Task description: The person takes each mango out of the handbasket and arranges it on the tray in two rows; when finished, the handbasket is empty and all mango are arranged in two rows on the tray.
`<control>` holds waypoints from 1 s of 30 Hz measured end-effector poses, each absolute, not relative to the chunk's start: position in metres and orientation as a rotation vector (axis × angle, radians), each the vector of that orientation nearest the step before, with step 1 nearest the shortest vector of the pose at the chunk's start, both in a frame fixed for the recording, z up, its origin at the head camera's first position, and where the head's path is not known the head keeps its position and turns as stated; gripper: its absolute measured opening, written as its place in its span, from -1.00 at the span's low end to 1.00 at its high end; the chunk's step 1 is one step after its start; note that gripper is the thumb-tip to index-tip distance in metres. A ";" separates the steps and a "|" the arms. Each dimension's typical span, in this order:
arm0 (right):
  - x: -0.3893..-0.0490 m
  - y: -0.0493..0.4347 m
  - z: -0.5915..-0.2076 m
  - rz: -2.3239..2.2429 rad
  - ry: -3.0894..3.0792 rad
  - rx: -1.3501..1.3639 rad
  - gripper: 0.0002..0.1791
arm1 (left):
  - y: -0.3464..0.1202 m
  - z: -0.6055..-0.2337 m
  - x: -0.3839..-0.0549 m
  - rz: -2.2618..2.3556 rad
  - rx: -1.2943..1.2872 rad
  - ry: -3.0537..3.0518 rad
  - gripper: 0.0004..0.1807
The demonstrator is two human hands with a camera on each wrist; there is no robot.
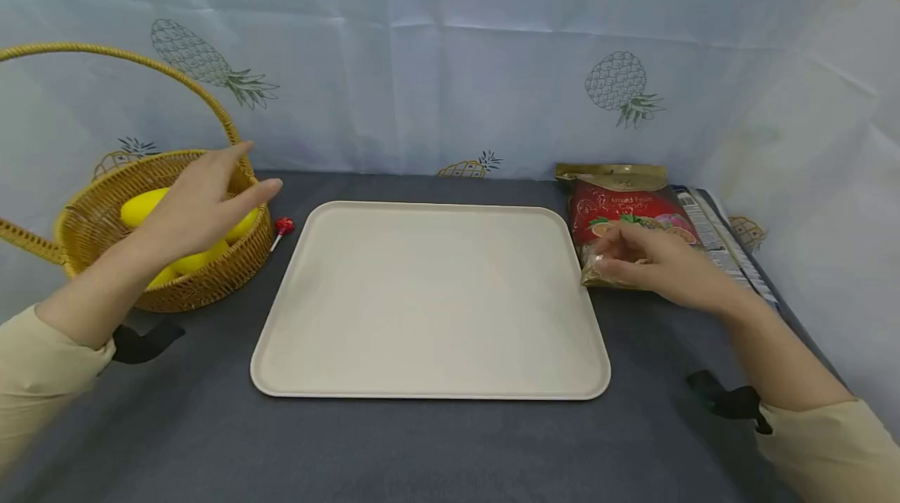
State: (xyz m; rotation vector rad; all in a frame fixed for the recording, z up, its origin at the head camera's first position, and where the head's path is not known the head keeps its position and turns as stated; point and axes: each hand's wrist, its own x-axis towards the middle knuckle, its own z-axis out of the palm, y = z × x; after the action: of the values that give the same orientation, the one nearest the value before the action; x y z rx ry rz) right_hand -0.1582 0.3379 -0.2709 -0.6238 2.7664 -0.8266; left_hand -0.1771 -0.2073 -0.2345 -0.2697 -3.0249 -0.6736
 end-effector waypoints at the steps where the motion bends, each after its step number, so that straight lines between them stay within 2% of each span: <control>1: -0.159 0.341 -0.272 -0.857 2.700 -0.603 -0.77 | -0.214 -0.231 -0.180 -0.718 -0.245 -3.030 -0.02; 10: -0.164 0.360 -0.287 -0.848 2.151 -0.557 -0.75 | -0.260 -0.215 -0.202 -0.862 -0.094 -3.132 0.04; 22: -0.165 0.360 -0.305 -0.833 1.933 -0.525 -0.74 | -0.305 -0.211 -0.227 -0.966 -0.044 -3.257 0.04; 30: -0.169 0.356 -0.312 -0.843 1.902 -0.509 -0.74 | -0.331 -0.222 -0.233 -1.019 -0.113 -3.367 -0.08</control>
State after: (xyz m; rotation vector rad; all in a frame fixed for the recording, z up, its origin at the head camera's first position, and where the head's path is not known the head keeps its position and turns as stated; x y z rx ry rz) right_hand -0.1687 0.3564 -0.3119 -0.5092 1.9021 -0.8434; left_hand -0.2325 -0.3310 -0.2219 -0.1126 -3.3675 -1.0192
